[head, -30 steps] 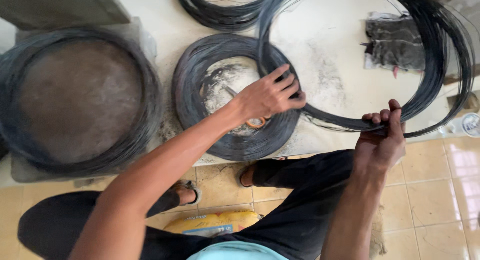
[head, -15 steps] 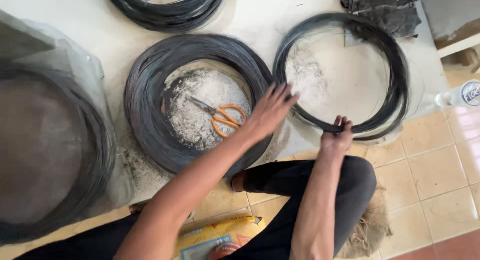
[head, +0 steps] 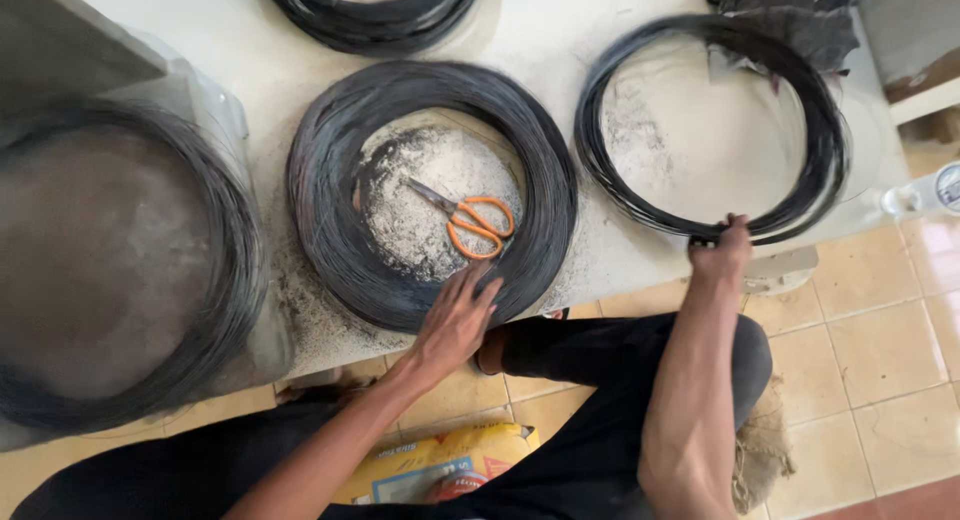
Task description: The person sits on the floor and uses orange-handled scissors to cut a length of black wire from a coil. They then place the cut piece onto a separate pile of wire.
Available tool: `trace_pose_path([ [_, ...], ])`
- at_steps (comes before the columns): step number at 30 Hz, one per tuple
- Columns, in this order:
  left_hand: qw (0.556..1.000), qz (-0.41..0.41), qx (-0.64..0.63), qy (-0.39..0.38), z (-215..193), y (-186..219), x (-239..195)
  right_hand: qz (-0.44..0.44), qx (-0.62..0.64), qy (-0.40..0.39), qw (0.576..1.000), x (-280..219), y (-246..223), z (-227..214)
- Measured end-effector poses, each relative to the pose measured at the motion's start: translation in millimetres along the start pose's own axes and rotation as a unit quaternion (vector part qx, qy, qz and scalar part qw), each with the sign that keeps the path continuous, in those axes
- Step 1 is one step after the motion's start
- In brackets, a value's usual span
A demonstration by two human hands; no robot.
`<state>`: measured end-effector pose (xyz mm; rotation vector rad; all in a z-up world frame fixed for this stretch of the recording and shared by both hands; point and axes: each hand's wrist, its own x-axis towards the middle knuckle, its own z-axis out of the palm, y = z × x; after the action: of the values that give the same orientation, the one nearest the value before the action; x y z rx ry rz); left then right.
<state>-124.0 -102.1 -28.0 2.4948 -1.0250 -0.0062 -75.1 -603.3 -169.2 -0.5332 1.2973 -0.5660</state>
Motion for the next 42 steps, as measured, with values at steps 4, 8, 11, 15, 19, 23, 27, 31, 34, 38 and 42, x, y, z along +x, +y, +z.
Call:
trace_pose_path([
  [4, 0.999, -0.032, -0.005, 0.022, -17.6, -4.8, -27.6, -0.065, -0.036, 0.012, 0.997, -23.2, -37.2, 4.7],
  [8, 0.998, 0.008, 0.054, 0.023, -30.5, -5.5, -23.6, -0.270, -0.269, 0.115, 0.917, -59.1, -45.3, -5.3],
  [11, 0.998, -0.010, 0.023, 0.049, -48.6, 7.7, -8.2, -0.498, -0.525, 0.127, 0.678, -125.3, 18.6, -10.6],
  [15, 0.989, -0.032, 0.124, 0.078, -26.8, -18.0, -11.0, -0.394, -0.536, -0.466, 0.583, -355.6, 75.5, 1.0],
  [19, 0.984, -0.077, 0.145, 0.065, 12.3, -51.6, -33.9, -0.446, -0.581, -0.553, 0.398, -367.2, 136.4, -3.2],
  [23, 0.985, -0.084, 0.138, 0.067, 31.1, -59.3, -46.1, -0.479, -0.614, -0.551, 0.299, -361.2, 173.5, -19.7],
  [27, 0.987, -0.090, 0.082, 0.101, 40.3, -61.8, -48.4, -0.520, -0.661, -0.494, 0.220, -345.2, 199.9, -35.6],
  [31, 0.984, -0.101, 0.091, 0.113, 47.6, -64.3, -46.4, -0.547, -0.677, -0.463, 0.169, -355.2, 203.1, -34.1],
  [34, 0.982, -0.111, 0.105, 0.115, 47.9, -58.0, -46.1, -0.535, -0.693, -0.458, 0.153, -357.2, 205.7, -38.1],
  [38, 0.982, -0.136, 0.094, 0.090, 52.2, -54.4, -45.4, -0.550, -0.713, -0.416, 0.123, -352.6, 216.8, -39.5],
  [42, 0.979, -0.145, 0.111, 0.087, 52.1, -49.8, -42.4, -0.559, -0.697, -0.429, 0.132, -331.4, 221.4, -39.7],
])
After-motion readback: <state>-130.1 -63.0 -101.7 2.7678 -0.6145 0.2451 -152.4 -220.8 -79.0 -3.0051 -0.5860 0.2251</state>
